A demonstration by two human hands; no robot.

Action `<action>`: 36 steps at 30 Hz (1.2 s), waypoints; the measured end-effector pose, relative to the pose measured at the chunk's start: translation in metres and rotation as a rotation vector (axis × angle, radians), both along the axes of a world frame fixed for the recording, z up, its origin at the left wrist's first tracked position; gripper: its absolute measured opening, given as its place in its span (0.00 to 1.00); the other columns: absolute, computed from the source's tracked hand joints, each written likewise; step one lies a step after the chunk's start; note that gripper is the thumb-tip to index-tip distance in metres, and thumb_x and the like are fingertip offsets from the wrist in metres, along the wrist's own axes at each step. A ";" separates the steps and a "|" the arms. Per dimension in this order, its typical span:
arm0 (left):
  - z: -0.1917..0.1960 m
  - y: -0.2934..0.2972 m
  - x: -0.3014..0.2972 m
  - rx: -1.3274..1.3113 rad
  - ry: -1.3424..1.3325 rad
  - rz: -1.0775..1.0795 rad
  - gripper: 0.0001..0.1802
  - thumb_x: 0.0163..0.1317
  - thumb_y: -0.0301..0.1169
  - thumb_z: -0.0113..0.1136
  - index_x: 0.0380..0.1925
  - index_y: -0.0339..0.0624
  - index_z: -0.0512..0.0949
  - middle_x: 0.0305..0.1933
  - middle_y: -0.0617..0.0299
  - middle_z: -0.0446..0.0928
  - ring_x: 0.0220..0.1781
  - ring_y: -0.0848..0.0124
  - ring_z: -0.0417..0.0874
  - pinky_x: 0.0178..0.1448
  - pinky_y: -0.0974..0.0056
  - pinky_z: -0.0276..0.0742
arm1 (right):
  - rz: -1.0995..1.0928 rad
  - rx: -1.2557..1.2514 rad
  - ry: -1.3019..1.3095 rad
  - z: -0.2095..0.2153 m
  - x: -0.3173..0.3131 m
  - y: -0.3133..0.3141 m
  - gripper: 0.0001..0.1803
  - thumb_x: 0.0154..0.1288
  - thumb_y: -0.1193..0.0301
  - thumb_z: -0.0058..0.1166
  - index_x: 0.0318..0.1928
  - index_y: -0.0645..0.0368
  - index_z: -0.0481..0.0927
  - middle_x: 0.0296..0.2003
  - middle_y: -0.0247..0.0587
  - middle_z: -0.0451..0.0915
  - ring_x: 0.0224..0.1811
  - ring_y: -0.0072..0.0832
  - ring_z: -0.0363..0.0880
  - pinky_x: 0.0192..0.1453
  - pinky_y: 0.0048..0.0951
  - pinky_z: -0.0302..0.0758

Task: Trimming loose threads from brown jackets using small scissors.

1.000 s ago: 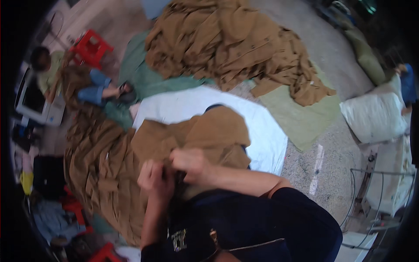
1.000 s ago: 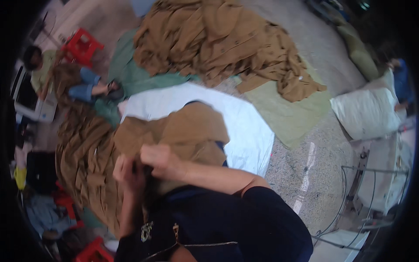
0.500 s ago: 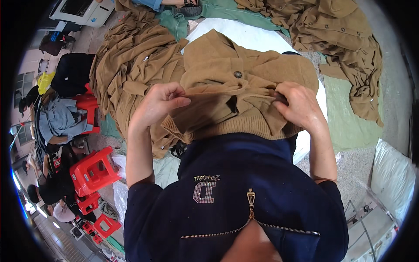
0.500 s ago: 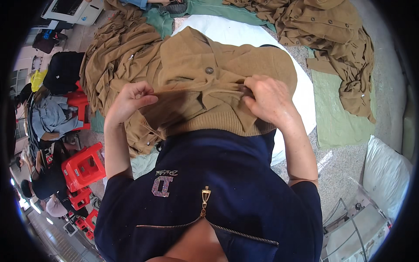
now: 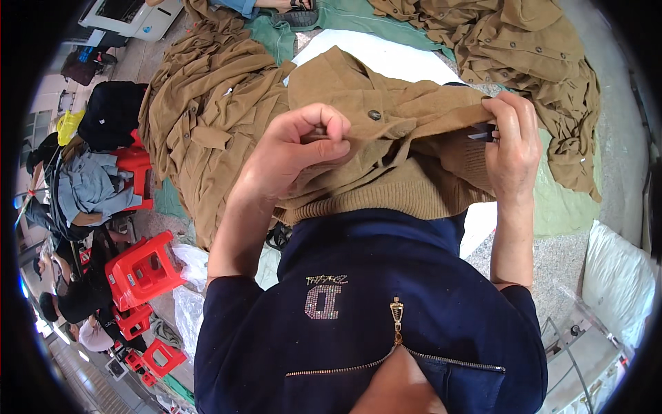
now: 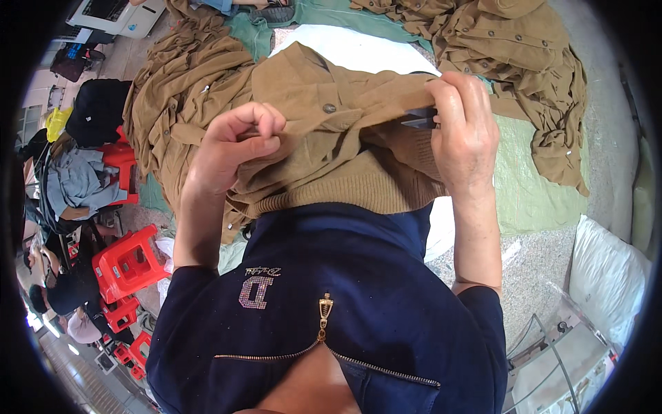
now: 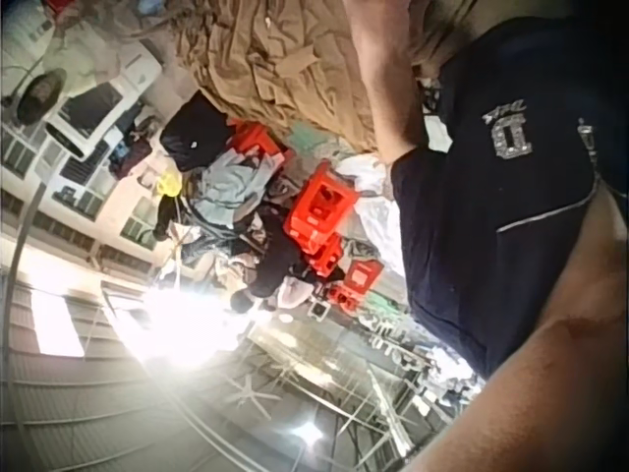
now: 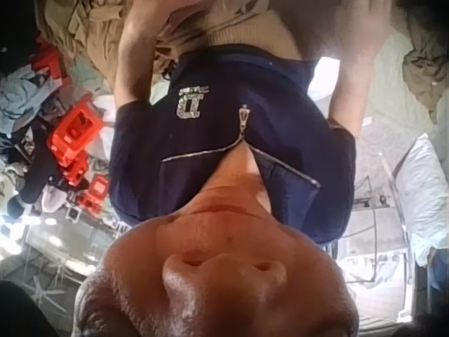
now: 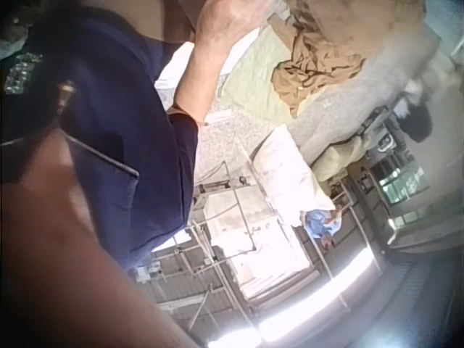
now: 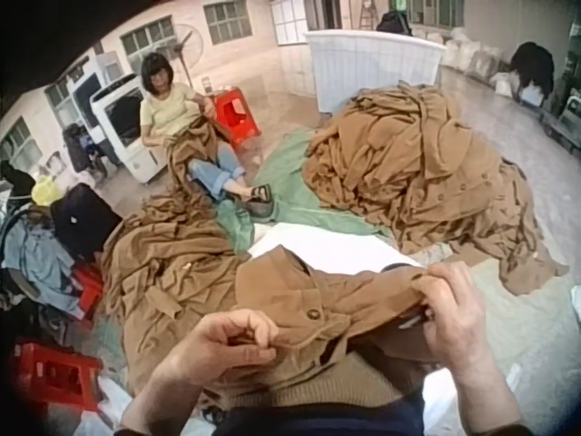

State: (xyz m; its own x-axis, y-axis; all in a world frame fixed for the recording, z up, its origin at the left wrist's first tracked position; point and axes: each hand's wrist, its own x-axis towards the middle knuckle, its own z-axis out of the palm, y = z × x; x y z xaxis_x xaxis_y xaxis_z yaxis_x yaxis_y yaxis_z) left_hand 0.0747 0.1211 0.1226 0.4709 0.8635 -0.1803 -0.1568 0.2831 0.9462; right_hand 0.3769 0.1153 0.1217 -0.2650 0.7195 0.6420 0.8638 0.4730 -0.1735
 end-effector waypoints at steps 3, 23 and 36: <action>-0.007 0.002 -0.015 0.040 0.259 -0.162 0.06 0.59 0.18 0.62 0.32 0.37 0.74 0.39 0.70 0.70 0.39 0.83 0.70 0.45 0.78 0.65 | 0.023 -0.003 -0.004 -0.014 0.009 0.013 0.19 0.41 0.89 0.53 0.38 0.63 0.76 0.40 0.45 0.76 0.43 0.43 0.78 0.42 0.38 0.77; 0.011 -0.019 0.026 0.024 0.037 0.200 0.07 0.69 0.26 0.57 0.40 0.33 0.79 0.34 0.70 0.78 0.36 0.84 0.76 0.40 0.76 0.73 | 0.650 0.000 0.528 -0.021 -0.090 -0.007 0.15 0.38 0.83 0.62 0.32 0.63 0.79 0.31 0.40 0.73 0.29 0.33 0.75 0.29 0.30 0.73; -0.010 -0.015 0.008 0.542 0.411 0.037 0.13 0.51 0.21 0.70 0.36 0.34 0.78 0.39 0.56 0.79 0.41 0.67 0.82 0.45 0.67 0.77 | 0.663 -0.386 0.814 -0.042 -0.100 -0.008 0.11 0.46 0.85 0.62 0.31 0.59 0.77 0.40 0.40 0.73 0.36 0.31 0.76 0.38 0.27 0.74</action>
State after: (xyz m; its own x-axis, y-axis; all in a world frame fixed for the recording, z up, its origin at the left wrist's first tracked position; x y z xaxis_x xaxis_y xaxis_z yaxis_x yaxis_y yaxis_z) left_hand 0.0827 0.1056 0.1130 0.4246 0.8968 0.1243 0.2454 -0.2461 0.9377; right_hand 0.2772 0.1074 0.0795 -0.2725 0.7800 0.5634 0.0223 0.5905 -0.8067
